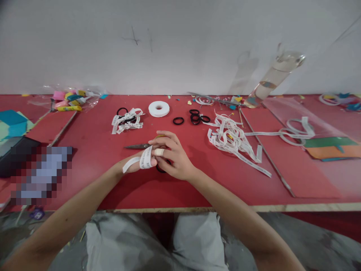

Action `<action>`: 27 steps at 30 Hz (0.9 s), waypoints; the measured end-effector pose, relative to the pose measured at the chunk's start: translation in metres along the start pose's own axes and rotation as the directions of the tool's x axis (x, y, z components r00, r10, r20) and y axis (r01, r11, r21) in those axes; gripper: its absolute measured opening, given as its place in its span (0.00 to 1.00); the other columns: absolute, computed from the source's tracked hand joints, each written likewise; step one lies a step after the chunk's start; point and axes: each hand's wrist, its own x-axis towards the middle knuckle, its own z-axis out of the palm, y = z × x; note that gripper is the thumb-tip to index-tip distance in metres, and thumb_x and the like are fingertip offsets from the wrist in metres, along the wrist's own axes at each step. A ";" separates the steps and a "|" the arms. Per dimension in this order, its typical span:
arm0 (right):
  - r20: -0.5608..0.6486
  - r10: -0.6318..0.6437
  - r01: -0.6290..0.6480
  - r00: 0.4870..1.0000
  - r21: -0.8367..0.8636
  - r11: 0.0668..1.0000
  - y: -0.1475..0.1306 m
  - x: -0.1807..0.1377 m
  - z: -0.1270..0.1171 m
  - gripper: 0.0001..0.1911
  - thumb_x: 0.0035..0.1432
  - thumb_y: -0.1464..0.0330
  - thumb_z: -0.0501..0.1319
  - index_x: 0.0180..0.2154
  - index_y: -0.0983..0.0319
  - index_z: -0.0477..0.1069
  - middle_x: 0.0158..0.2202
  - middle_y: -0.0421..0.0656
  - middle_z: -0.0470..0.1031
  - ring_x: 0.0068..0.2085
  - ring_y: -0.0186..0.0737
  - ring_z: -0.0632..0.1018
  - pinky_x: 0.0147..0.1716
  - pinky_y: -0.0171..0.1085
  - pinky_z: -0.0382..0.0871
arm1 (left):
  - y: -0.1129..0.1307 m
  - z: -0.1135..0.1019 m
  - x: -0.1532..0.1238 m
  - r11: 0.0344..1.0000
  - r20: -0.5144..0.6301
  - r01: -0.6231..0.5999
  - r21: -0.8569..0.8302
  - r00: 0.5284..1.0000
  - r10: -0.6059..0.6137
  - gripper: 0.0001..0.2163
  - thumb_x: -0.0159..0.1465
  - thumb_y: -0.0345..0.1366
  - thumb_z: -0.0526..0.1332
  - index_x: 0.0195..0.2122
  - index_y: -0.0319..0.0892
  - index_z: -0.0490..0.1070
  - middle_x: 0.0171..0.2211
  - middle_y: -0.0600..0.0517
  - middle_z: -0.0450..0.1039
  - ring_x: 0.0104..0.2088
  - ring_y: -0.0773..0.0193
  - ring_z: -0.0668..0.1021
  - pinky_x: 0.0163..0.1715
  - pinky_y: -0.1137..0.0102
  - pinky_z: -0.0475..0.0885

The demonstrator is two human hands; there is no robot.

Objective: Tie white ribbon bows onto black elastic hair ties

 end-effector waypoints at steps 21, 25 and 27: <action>0.115 0.062 -0.078 0.991 0.142 0.987 -0.003 0.005 -0.005 0.07 0.64 0.65 0.59 0.40 0.56 0.76 0.52 0.48 0.74 0.59 0.48 0.70 0.59 0.55 0.65 | -0.015 -0.005 -0.010 0.964 0.029 0.171 -0.205 0.985 -0.168 0.23 0.65 0.52 0.55 0.52 0.39 0.68 0.39 0.48 0.70 0.39 0.61 0.72 0.38 0.67 0.69; 0.009 0.041 -0.042 0.999 0.123 0.992 -0.006 0.004 0.000 0.04 0.62 0.65 0.62 0.37 0.55 0.76 0.46 0.46 0.77 0.56 0.48 0.73 0.56 0.54 0.68 | -0.019 -0.007 -0.013 0.922 0.065 0.212 -0.325 0.977 -0.201 0.30 0.55 0.60 0.63 0.48 0.39 0.69 0.38 0.46 0.71 0.35 0.62 0.71 0.36 0.66 0.69; -0.011 0.029 -0.028 1.000 0.108 0.994 -0.008 0.004 0.002 0.04 0.62 0.65 0.62 0.37 0.54 0.76 0.45 0.45 0.77 0.55 0.48 0.73 0.55 0.54 0.69 | -0.017 -0.008 -0.014 0.891 0.079 0.240 -0.386 0.971 -0.228 0.32 0.51 0.61 0.66 0.44 0.38 0.70 0.37 0.46 0.71 0.37 0.61 0.73 0.37 0.65 0.70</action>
